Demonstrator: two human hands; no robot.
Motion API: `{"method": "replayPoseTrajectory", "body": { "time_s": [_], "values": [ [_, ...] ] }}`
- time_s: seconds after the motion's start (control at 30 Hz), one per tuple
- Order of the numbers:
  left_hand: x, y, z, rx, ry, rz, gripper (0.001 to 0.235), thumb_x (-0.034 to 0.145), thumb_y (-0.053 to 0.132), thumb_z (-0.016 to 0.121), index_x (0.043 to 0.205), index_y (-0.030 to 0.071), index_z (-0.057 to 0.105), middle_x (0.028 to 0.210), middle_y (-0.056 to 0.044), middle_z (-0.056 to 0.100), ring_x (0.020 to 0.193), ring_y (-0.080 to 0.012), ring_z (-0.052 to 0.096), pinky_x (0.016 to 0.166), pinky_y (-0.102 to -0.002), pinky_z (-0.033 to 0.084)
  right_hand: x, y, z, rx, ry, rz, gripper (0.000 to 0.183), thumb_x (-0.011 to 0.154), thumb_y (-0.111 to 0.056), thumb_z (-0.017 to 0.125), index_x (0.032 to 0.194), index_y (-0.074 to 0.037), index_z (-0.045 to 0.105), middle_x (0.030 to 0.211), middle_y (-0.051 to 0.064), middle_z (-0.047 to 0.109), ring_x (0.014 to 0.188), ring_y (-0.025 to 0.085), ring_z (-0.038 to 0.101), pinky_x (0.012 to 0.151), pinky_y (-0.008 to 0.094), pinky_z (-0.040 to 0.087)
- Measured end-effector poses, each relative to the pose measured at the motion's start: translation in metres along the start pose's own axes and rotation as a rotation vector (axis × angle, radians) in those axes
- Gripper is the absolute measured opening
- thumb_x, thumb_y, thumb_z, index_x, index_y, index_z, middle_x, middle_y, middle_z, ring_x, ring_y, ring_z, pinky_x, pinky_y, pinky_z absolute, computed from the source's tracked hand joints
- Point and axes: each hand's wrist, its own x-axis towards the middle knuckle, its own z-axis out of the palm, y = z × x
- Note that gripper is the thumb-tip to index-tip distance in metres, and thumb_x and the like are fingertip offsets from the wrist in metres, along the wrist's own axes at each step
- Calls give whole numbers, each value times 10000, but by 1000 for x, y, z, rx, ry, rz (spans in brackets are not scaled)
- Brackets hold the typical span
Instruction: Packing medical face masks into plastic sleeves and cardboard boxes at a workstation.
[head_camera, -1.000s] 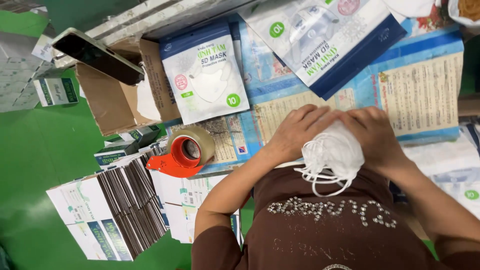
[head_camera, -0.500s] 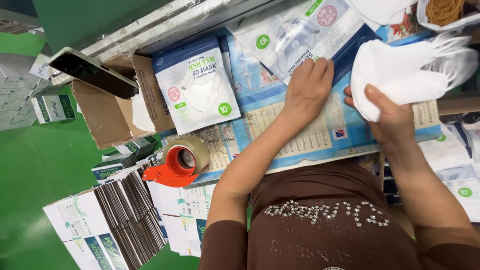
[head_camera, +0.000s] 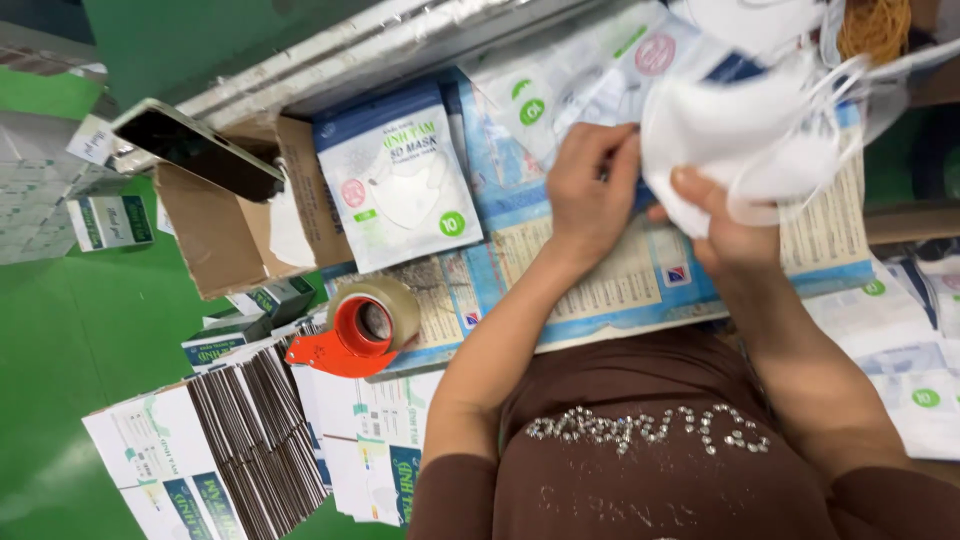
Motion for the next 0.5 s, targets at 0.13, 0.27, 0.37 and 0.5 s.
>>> {"method": "replayPoseTrajectory", "body": {
  "time_s": [0.13,0.27,0.37,0.5],
  "values": [
    [8,33,-26,60,123,120,134,954,11,760,1046,35,666,879,-73,641,703,-204,600,628,-310,492,-38,-3,22,-304,0,-24,349,1011,15,637,1357,40,596,1211,149,663,986,265,669,746,404,613],
    [-17,35,-27,161,-88,407,215,929,0,751,1119,-17,651,940,-121,632,824,-273,629,665,-351,509,-52,-9,18,-703,-54,-351,279,1035,-5,642,1313,-8,625,1215,139,693,1113,247,686,971,344,573],
    [-24,54,-41,31,-181,227,242,909,19,758,1110,3,625,978,-112,629,814,-231,639,679,-326,531,-57,-22,24,-1545,-129,-853,294,966,49,670,1253,-14,657,1196,164,691,1134,293,680,1009,386,557],
    [-18,80,-73,-182,-359,-24,410,814,108,858,1089,13,569,988,-83,613,832,-193,656,751,-314,555,-52,-25,26,-1378,-296,-607,331,902,4,641,1231,-35,635,1186,133,673,1112,272,673,977,383,545]
  ]
}}
